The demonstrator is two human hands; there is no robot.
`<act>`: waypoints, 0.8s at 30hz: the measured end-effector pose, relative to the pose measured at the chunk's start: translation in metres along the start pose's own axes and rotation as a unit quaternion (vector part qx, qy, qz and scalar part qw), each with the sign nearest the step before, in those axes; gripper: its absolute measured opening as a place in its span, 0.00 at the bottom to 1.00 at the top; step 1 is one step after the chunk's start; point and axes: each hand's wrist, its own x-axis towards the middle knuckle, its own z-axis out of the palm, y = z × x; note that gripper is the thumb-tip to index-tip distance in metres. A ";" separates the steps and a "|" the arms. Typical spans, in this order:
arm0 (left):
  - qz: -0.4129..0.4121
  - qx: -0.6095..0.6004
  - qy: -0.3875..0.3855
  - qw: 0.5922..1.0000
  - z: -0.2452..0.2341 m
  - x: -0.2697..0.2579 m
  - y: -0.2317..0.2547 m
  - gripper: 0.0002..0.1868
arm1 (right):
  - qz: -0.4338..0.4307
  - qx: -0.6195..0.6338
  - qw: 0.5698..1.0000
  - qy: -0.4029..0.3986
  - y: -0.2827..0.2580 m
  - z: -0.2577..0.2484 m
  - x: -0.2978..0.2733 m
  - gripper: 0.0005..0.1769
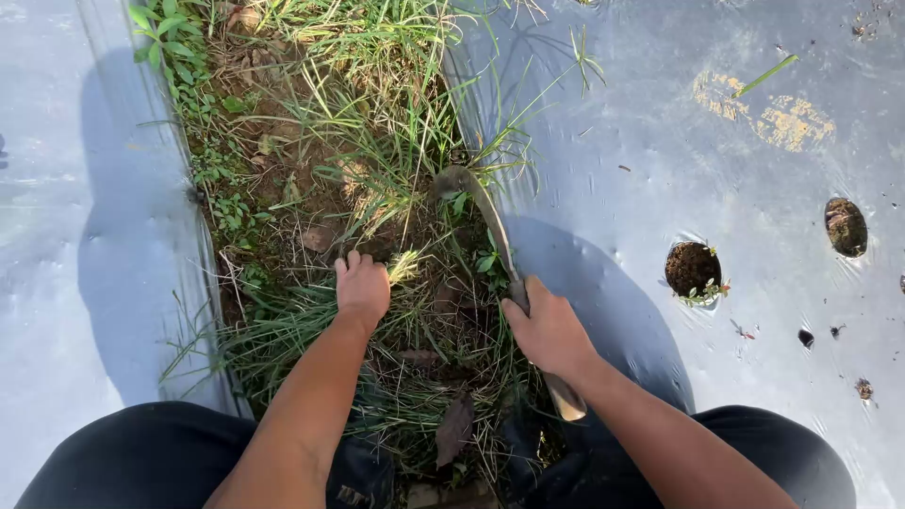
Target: The person uses a sickle to cut grass and weeds growing along the edge of a plastic mulch sheet. They gather the cut grass with their left hand and continue cutting along the row, occasionally pulling weeds by hand.
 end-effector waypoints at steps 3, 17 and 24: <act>-0.016 -0.032 0.032 0.999 -0.016 0.014 -0.003 0.11 | 0.010 0.007 1.000 -0.017 -0.003 -0.015 -0.022 0.24; 0.059 -0.298 -0.169 0.938 -0.215 -0.040 -0.011 0.25 | 0.013 0.010 0.998 0.055 -0.024 -0.054 -0.062 0.13; 0.140 -0.159 -0.359 0.909 -0.077 -0.033 0.035 0.14 | 0.059 -0.012 0.998 0.016 -0.025 -0.058 -0.065 0.17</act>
